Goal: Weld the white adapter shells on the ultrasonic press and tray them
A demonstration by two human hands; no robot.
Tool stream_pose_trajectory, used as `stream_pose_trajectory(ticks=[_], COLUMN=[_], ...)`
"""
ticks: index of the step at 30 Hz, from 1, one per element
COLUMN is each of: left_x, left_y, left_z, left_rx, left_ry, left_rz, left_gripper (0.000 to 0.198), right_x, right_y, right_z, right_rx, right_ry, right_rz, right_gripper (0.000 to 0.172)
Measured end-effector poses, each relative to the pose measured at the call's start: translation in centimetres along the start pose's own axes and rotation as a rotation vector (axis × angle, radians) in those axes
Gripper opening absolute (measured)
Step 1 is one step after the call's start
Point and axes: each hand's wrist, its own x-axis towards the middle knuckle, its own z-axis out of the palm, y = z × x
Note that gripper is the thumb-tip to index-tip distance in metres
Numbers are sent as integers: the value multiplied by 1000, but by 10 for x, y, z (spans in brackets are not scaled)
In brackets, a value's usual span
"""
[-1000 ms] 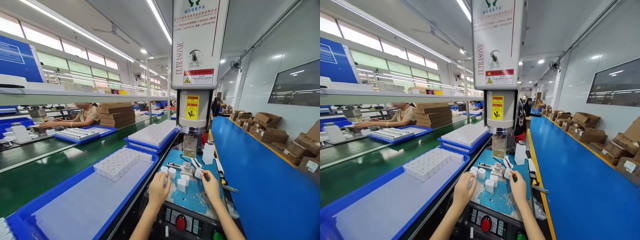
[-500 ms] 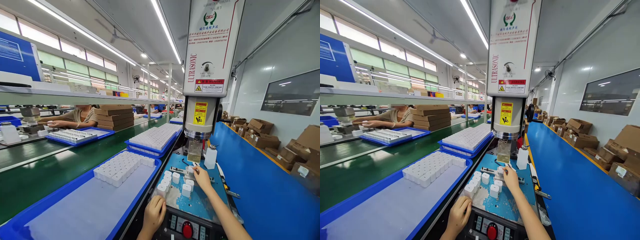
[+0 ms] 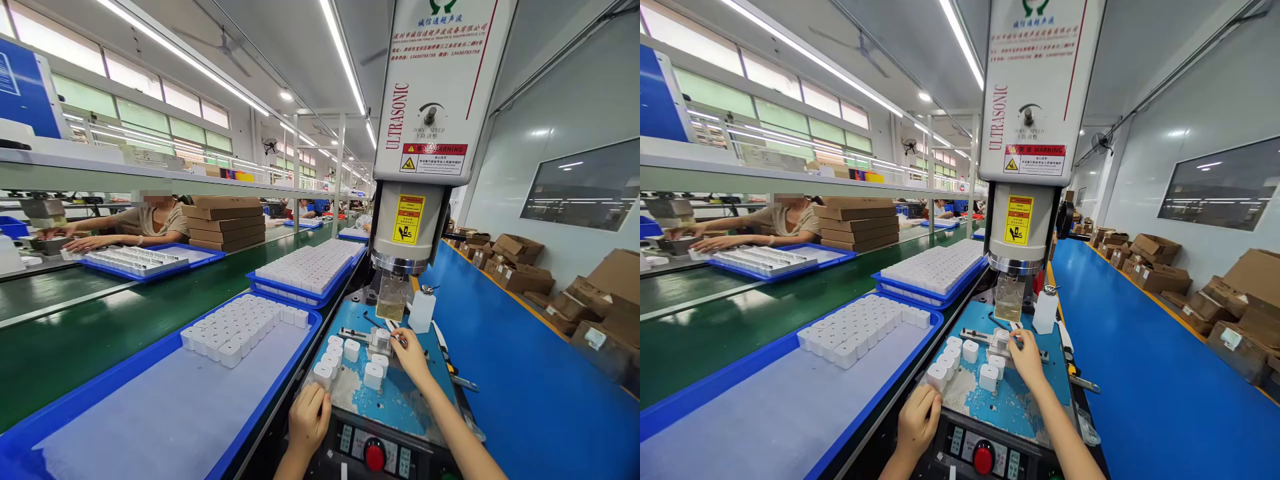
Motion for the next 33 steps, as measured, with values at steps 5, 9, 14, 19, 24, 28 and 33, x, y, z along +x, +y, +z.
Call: stream_pose_trajectory(ticks=[5,9,14,19,24,28,33], left_x=[-2,-3,-3,-2,-2,-2,17], left_y=[-2,-5,-5,3,10,16,46], left_z=[2,5,5,1,-10,-22,-22], left_rx=[0,12,26,15,-12,-72,-97], left_ry=[7,13,-15,-32,-85,-144,-120], left_rz=[9,31,36,-19,-53,-40,88], left_gripper=[30,28,27,26,24,23,18], right_x=[-99,-160,-154,-88,-45,-44,-47], right_y=[9,32,19,-11,-3,9,11], right_z=[-24,-23,-18,-17,-5,5,12], right_rx=[-78,-278,-302,-226,-154,-55,42], right_ry=[111,113,46,-107,-174,-250,-238], right_rz=[-235,-574,-573,-382,-266,-235,-250], right_gripper=[14,25,28,24,25,25,25])
